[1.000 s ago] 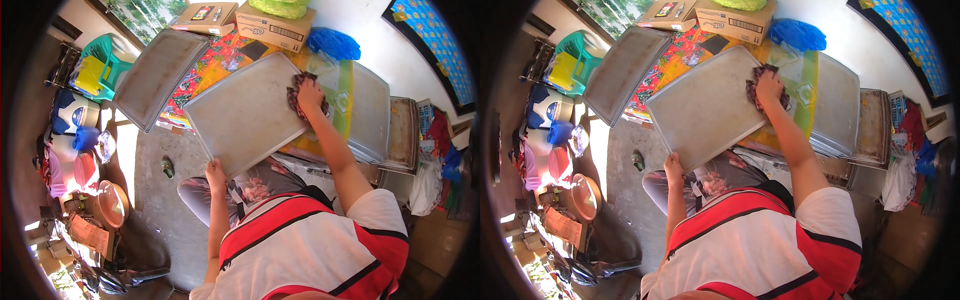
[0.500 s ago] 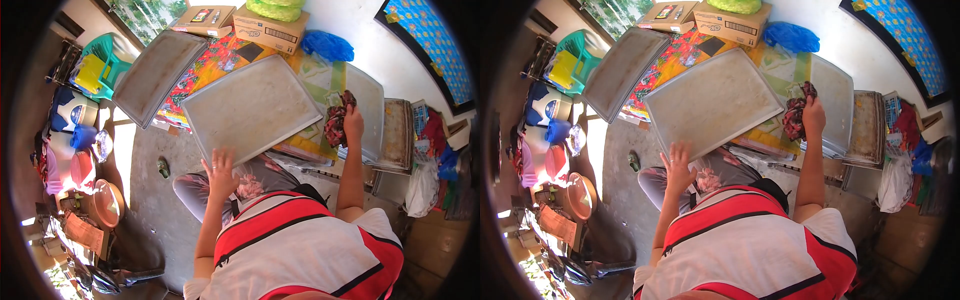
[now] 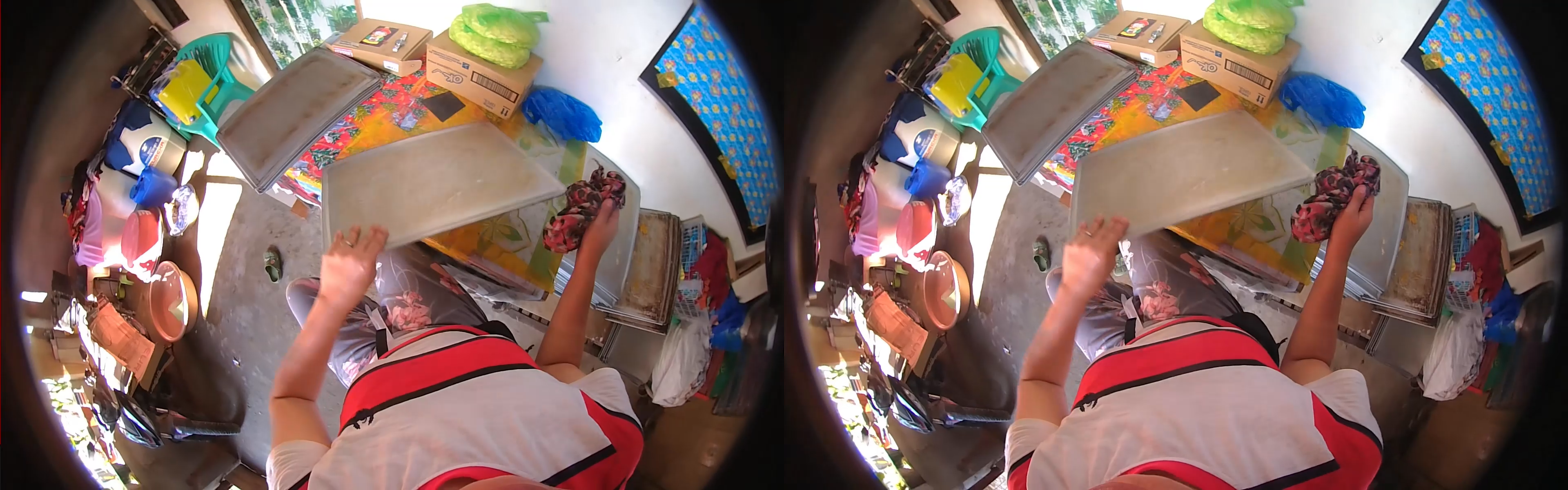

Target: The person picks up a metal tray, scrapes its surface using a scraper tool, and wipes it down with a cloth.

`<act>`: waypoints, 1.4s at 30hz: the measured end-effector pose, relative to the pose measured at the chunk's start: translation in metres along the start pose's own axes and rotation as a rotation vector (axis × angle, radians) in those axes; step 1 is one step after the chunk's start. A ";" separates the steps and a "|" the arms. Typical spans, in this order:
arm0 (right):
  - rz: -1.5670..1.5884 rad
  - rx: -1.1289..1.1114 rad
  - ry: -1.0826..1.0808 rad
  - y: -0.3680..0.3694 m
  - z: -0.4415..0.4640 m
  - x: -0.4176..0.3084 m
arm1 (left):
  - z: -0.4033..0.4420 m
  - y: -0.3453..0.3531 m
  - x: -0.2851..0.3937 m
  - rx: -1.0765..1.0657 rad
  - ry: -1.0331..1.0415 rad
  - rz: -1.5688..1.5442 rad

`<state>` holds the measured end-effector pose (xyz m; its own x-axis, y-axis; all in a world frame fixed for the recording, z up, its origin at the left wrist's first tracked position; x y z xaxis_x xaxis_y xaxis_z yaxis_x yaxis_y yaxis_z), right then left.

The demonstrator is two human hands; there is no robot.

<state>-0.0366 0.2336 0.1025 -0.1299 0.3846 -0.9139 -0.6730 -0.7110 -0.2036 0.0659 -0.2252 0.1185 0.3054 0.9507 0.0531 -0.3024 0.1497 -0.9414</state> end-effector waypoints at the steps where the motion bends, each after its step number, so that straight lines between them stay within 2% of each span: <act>1: 0.208 0.002 0.026 0.004 0.003 0.002 | 0.010 -0.024 -0.008 0.016 -0.018 -0.042; 4: 0.563 -0.009 0.090 0.026 0.004 -0.015 | 0.047 -0.100 -0.021 0.023 -0.065 -0.037; 7: 0.628 -0.011 0.075 0.054 0.002 -0.043 | 0.076 -0.128 -0.058 -0.044 -0.102 -0.127; 9: 0.631 0.009 0.042 0.075 -0.005 -0.063 | 0.095 -0.145 -0.072 -0.117 -0.114 -0.153; 12: 0.553 0.032 -0.060 0.108 -0.015 -0.081 | 0.110 -0.141 -0.090 -0.080 -0.130 -0.207; 14: 0.427 0.113 -0.200 0.134 -0.041 -0.111 | 0.117 -0.142 -0.083 0.042 -0.111 -0.231; 16: 0.735 -0.181 -0.102 0.174 -0.091 -0.166 | 0.127 -0.143 -0.066 0.145 -0.090 -0.232; 17: 0.775 -0.381 -0.042 0.206 -0.117 -0.167 | 0.134 -0.138 -0.061 0.104 -0.139 -0.255; 18: 0.842 -0.358 -0.369 0.218 -0.149 -0.200 | 0.139 -0.132 -0.059 0.060 -0.167 -0.165; 19: 0.560 -0.293 -0.718 0.224 -0.177 -0.238 | 0.143 -0.125 -0.056 0.014 -0.190 -0.076; 20: 0.017 -0.312 -0.904 0.259 -0.211 -0.233 | 0.148 -0.119 -0.053 -0.032 -0.208 0.016; 21: 0.058 -0.253 -1.007 0.268 -0.222 -0.241 | 0.148 -0.122 -0.048 -0.005 -0.245 -0.052; 24: 0.042 -0.106 -0.904 0.275 -0.186 -0.230 | 0.144 -0.123 -0.048 0.106 -0.250 0.020; 25: 0.097 0.015 -0.857 0.276 -0.163 -0.218 | 0.143 -0.123 -0.047 0.170 -0.226 0.087; 28: 0.051 -0.076 -0.452 0.279 -0.079 -0.187 | 0.139 -0.124 -0.051 0.190 -0.256 0.130; 29: 0.015 -0.063 -0.256 0.292 -0.059 -0.152 | 0.140 -0.124 -0.050 0.245 -0.221 0.156; 31: -0.072 0.197 -0.047 0.279 -0.024 -0.117 | 0.140 -0.123 -0.052 0.364 -0.154 0.206; 34: 0.158 0.141 0.058 0.280 0.006 -0.053 | 0.139 -0.123 -0.060 0.403 -0.174 0.234; 37: 0.069 0.083 0.311 0.305 -0.011 0.045 | 0.135 -0.124 -0.066 0.445 -0.189 0.212; 39: -0.036 0.110 0.294 0.317 -0.053 0.081 | 0.136 -0.122 -0.068 0.452 -0.197 0.218; 40: 0.080 0.088 0.282 0.334 -0.080 0.106 | 0.136 -0.123 -0.069 0.454 -0.201 0.225; 42: 0.090 -0.016 0.203 0.346 -0.134 0.090 | 0.136 -0.122 -0.074 0.449 -0.234 0.249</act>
<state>-0.1830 -0.0568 -0.0970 -0.0390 0.1939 -0.9803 -0.6533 -0.7472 -0.1218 -0.0427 -0.2766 0.2748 -0.0176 0.9993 -0.0318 -0.7097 -0.0349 -0.7036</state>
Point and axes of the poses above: each hand's wrist, its own z-axis towards the middle knuckle, its own y-axis out of the palm, x = y × z, the point moved 8 cm from there along z, towards the middle knuckle, and after that the axes turned 2 degrees about -x, right-handed, at the moved point
